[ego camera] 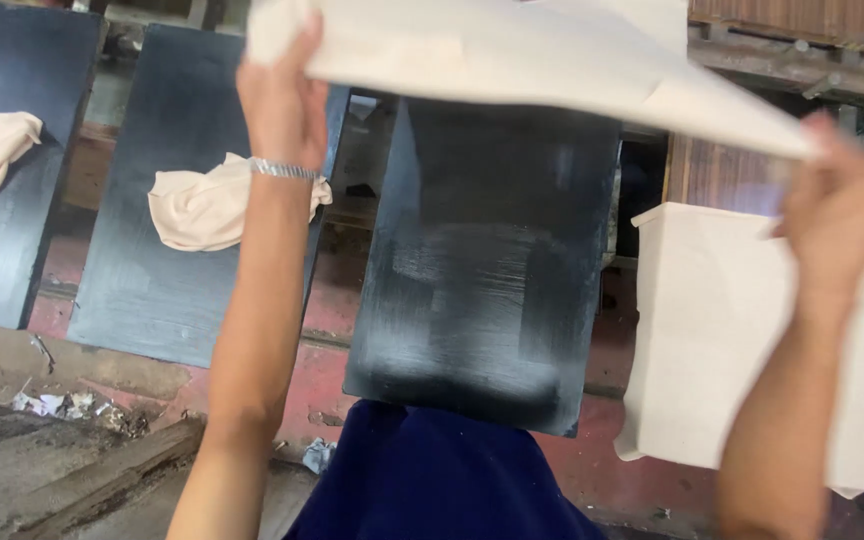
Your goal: Placing and smoothing fabric garments onto screen printing boards in a production line.
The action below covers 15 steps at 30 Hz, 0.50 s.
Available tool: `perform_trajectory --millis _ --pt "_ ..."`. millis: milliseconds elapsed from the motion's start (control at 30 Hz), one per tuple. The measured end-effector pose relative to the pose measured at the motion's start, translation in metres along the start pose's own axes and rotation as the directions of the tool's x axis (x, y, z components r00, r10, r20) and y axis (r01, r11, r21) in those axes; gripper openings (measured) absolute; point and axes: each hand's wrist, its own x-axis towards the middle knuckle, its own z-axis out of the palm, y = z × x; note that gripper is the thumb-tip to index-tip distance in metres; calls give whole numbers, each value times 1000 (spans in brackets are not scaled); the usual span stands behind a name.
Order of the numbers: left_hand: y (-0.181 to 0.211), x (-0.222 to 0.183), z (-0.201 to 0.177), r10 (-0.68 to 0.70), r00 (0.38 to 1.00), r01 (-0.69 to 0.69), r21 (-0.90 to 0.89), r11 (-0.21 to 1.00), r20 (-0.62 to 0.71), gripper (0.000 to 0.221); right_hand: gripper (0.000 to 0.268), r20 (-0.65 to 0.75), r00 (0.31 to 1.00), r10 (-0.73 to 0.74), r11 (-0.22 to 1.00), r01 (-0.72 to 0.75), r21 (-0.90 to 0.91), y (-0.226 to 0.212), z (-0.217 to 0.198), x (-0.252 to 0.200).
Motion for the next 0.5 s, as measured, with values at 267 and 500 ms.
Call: perform_trajectory --millis 267,500 --pt "-66 -89 -117 -230 948 319 662 678 -221 56 52 646 270 714 -379 -626 681 -18 160 -121" --pt "-82 -145 -204 -345 892 445 698 560 -291 51 32 504 117 856 -265 -738 621 -64 164 -189"
